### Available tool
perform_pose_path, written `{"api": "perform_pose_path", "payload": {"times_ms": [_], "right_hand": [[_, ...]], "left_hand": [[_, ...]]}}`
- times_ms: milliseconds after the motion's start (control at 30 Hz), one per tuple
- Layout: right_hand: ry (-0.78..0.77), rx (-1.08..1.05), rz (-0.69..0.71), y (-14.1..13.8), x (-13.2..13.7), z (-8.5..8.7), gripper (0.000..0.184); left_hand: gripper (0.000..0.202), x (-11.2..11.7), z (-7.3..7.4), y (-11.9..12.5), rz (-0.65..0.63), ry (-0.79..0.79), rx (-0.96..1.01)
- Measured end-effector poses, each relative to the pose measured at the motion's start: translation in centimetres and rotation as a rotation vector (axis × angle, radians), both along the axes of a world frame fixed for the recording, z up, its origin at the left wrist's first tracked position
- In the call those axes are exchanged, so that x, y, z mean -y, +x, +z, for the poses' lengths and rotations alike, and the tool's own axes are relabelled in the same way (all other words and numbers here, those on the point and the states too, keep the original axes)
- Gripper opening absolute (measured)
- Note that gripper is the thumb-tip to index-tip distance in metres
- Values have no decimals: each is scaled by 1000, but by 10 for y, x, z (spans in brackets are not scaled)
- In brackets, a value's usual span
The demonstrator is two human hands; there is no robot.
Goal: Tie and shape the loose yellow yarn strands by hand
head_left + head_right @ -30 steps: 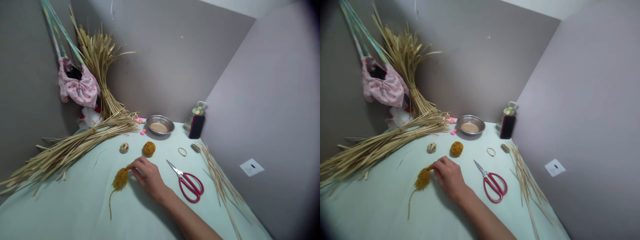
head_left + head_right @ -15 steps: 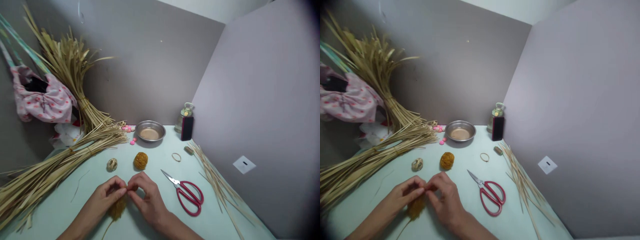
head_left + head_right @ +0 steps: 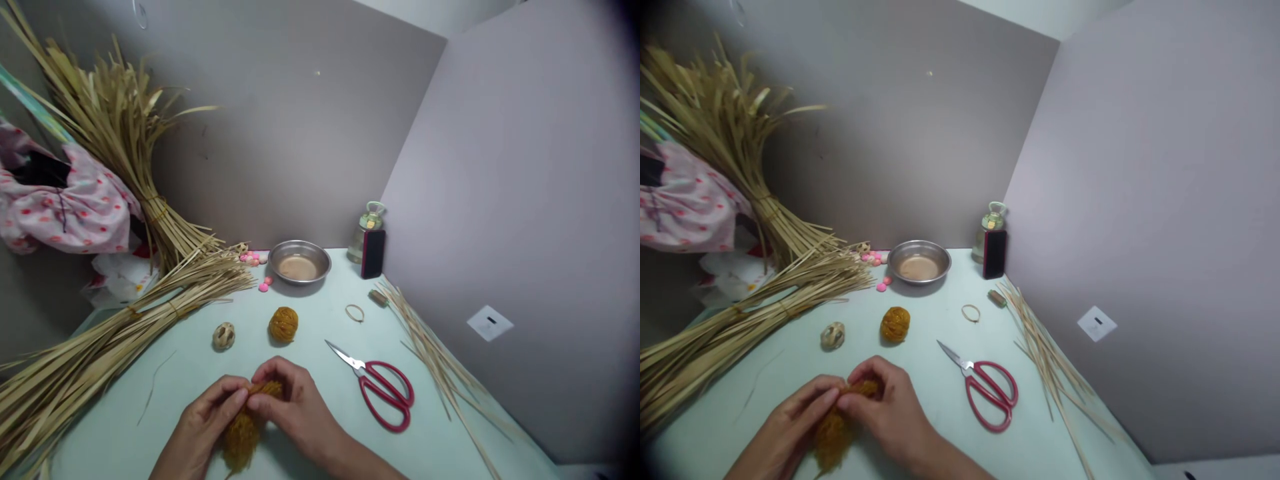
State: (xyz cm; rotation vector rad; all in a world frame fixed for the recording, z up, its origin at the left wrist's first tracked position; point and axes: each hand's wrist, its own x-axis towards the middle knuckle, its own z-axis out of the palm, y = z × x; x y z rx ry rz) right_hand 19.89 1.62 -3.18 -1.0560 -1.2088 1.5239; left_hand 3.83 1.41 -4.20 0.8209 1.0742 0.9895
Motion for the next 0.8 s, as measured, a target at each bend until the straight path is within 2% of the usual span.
{"api": "perform_pose_path", "payload": {"times_ms": [267,467,633,800], "right_hand": [[-89,-87,-9,1,-4,-3,39],[-72,-113,4,1,-3,-1,43],[-94,-136,-1,2,-4,-1,44],[-115,-164,-23,6,-6,-2,43]], "left_hand": [[19,4,5,0,15,-61,125],[23,5,4,4,-107,-8,88],[22,8,4,4,-160,7,73],[17,9,9,2,-89,-61,144]]}}
